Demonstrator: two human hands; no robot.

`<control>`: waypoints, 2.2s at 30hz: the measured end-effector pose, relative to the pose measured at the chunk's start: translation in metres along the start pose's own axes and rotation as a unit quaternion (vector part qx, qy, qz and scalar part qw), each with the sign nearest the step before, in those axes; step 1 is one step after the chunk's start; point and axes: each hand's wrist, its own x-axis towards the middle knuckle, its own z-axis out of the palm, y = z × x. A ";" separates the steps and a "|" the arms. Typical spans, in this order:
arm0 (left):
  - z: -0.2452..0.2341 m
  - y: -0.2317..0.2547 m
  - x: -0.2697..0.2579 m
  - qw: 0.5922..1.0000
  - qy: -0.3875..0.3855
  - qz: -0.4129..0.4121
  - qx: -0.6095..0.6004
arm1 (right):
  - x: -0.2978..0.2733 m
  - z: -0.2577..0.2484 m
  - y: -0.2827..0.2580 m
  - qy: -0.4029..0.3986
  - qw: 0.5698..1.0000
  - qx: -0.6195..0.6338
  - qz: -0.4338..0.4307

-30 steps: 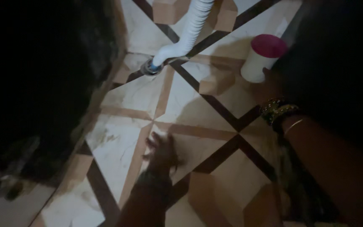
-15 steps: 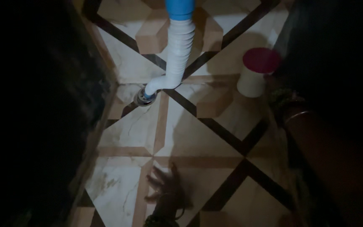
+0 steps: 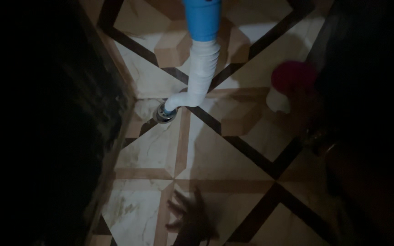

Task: The person repeatedly opens a cabinet under a sink and transfers various bottles and containers from the cabinet to the floor. They handle items one at a time, placing them on the patterned tile floor next to a black bucket and other objects.

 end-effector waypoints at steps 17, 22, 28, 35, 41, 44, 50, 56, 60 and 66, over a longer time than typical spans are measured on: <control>0.009 -0.001 0.007 1.000 0.003 -0.008 -0.003 | -0.394 0.145 -0.129 -0.277 0.950 0.029 -0.144; 0.029 0.004 0.029 0.995 0.088 -0.047 0.029 | -0.446 0.130 -0.153 -0.302 0.894 0.058 -0.326; 0.020 0.002 0.029 0.997 0.030 -0.050 0.049 | -0.450 0.128 -0.159 -0.157 0.870 0.173 -0.434; 0.006 0.004 0.004 0.999 -0.001 -0.022 0.033 | -0.457 0.134 -0.144 -0.224 0.864 0.129 -0.433; -0.003 -0.005 0.010 1.000 0.001 -0.008 0.030 | -0.415 0.138 -0.153 -0.293 0.870 0.120 -0.378; 0.003 -0.005 0.012 1.000 0.000 0.004 0.030 | -0.271 0.126 -0.128 -0.227 0.934 0.044 -0.272; 0.002 -0.005 0.013 1.000 0.004 0.020 0.002 | 0.011 0.012 -0.110 -0.052 0.987 -0.071 -0.136; 0.010 -0.013 0.016 0.997 0.037 0.058 -0.017 | 0.015 -0.015 -0.108 -0.070 0.987 -0.099 -0.104; 0.019 -0.011 0.024 0.993 0.083 0.065 0.045 | 0.002 -0.016 -0.104 -0.078 0.987 -0.093 -0.106; 0.031 -0.013 0.028 0.989 0.136 0.058 0.009 | -0.054 -0.027 -0.119 -0.111 0.978 -0.100 -0.144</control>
